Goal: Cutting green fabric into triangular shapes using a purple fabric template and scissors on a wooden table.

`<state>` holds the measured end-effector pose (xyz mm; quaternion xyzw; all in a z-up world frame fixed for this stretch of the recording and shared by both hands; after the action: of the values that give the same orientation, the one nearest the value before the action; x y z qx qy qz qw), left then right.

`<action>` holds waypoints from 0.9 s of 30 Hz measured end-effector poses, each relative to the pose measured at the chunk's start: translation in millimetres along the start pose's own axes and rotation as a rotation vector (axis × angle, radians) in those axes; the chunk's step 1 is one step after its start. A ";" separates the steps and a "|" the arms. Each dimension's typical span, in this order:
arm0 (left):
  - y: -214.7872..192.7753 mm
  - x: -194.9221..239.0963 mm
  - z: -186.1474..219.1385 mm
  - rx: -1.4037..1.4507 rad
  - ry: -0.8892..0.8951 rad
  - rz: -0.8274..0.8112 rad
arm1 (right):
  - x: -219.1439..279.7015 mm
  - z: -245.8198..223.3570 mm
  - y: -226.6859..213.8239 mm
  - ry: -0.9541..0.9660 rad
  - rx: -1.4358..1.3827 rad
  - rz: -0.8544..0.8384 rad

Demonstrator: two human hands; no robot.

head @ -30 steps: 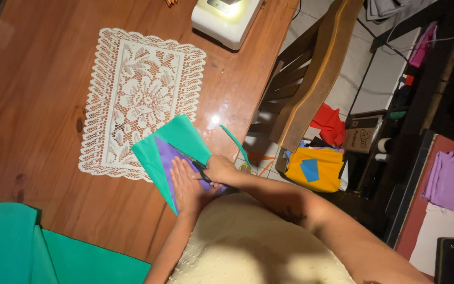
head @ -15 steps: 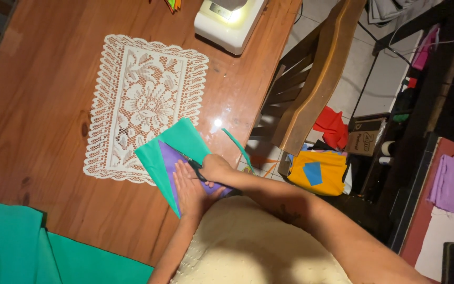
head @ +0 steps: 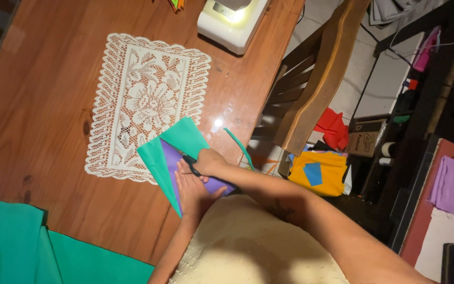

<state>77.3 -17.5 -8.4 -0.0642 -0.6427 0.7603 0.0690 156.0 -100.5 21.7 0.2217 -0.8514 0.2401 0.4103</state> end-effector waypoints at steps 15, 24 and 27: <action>3.0 3.1 1.0 0.011 0.035 0.112 | -11.5 -6.3 -19.5 -0.081 -0.040 0.125; -5.3 1.5 5.9 -0.082 0.071 0.238 | 33.7 106.9 -66.7 0.023 0.232 0.347; -4.5 3.3 5.1 -0.078 0.066 0.224 | 63.8 71.5 -72.7 -0.113 0.266 0.363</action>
<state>73.2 -21.1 -3.1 -0.1635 -0.6577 0.7353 0.0022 119.4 -211.4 50.4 0.1304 -0.8598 0.4074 0.2790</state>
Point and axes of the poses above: each hand's wrist, its own x-axis away from the middle knuckle, its own y-axis out of the palm, z = x × y, the point moved 8 cm from there along -x, towards the middle knuckle, and after that the axes turned 12 degrees about -x, right-handed, at the moved point
